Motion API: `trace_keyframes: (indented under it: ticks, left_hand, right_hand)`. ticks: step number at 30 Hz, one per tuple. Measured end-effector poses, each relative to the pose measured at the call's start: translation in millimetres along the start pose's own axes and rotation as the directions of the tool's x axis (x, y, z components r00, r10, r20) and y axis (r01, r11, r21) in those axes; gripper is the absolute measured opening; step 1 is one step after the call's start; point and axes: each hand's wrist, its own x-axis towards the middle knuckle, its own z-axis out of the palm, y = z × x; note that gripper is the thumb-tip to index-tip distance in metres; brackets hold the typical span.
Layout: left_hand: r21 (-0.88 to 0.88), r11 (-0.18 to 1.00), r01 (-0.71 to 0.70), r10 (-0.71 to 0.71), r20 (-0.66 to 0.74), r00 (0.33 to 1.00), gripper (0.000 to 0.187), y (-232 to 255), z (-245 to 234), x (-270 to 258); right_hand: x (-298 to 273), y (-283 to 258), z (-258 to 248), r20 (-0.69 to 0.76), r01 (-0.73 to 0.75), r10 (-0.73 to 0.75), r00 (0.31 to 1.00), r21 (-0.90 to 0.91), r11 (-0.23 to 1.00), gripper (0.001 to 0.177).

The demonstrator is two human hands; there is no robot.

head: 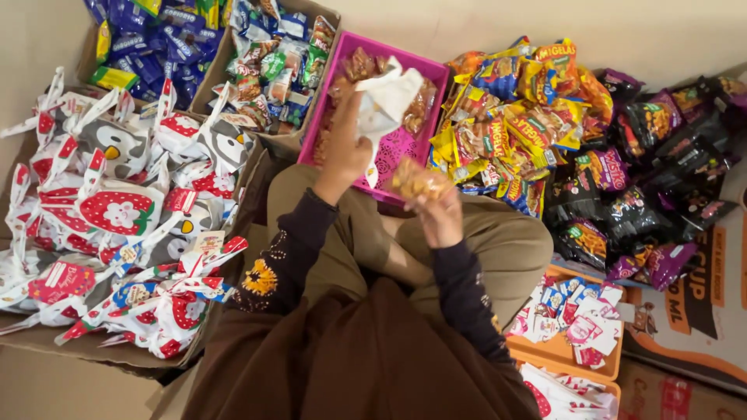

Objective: Packing various snack packets into small decorative gift bags while sitting on the floor

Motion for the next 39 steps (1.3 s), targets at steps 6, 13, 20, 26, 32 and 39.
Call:
trace_keyframes:
  ticks: [6,13,20,26,32,39]
  left_hand:
    - [-0.105,0.991,-0.078,0.091,0.133,0.987,0.085,67,-1,5]
    - [-0.202,0.978,-0.048,0.091,0.213,0.973,0.088,74,16,-12]
    - [-0.14,0.986,-0.095,0.13,0.272,0.953,0.093,107,10,-12]
    - [-0.252,0.959,-0.127,0.203,0.305,0.93,0.106,110,21,-12]
    - [-0.318,0.947,0.032,0.102,0.396,0.913,0.106,102,11,-18]
    - [-0.317,0.945,-0.076,0.182,0.32,0.93,0.106,112,10,-14]
  right_hand:
    - [28,-46,35,0.089,0.267,-0.252,0.964,-0.259,0.928,0.047]
    - [29,-45,17,0.127,0.32,-0.372,0.92,-0.791,0.521,0.048]
    - [19,-55,29,0.107,0.31,-0.471,0.876,-0.872,0.378,0.055]
    - [11,-54,50,0.397,0.414,-0.515,0.76,-0.906,-0.087,0.041]
    - [7,-69,53,0.463,0.437,-0.387,0.797,-0.885,-0.159,0.049]
    - [9,-45,46,0.505,0.45,-0.408,0.761,-0.863,-0.228,0.049]
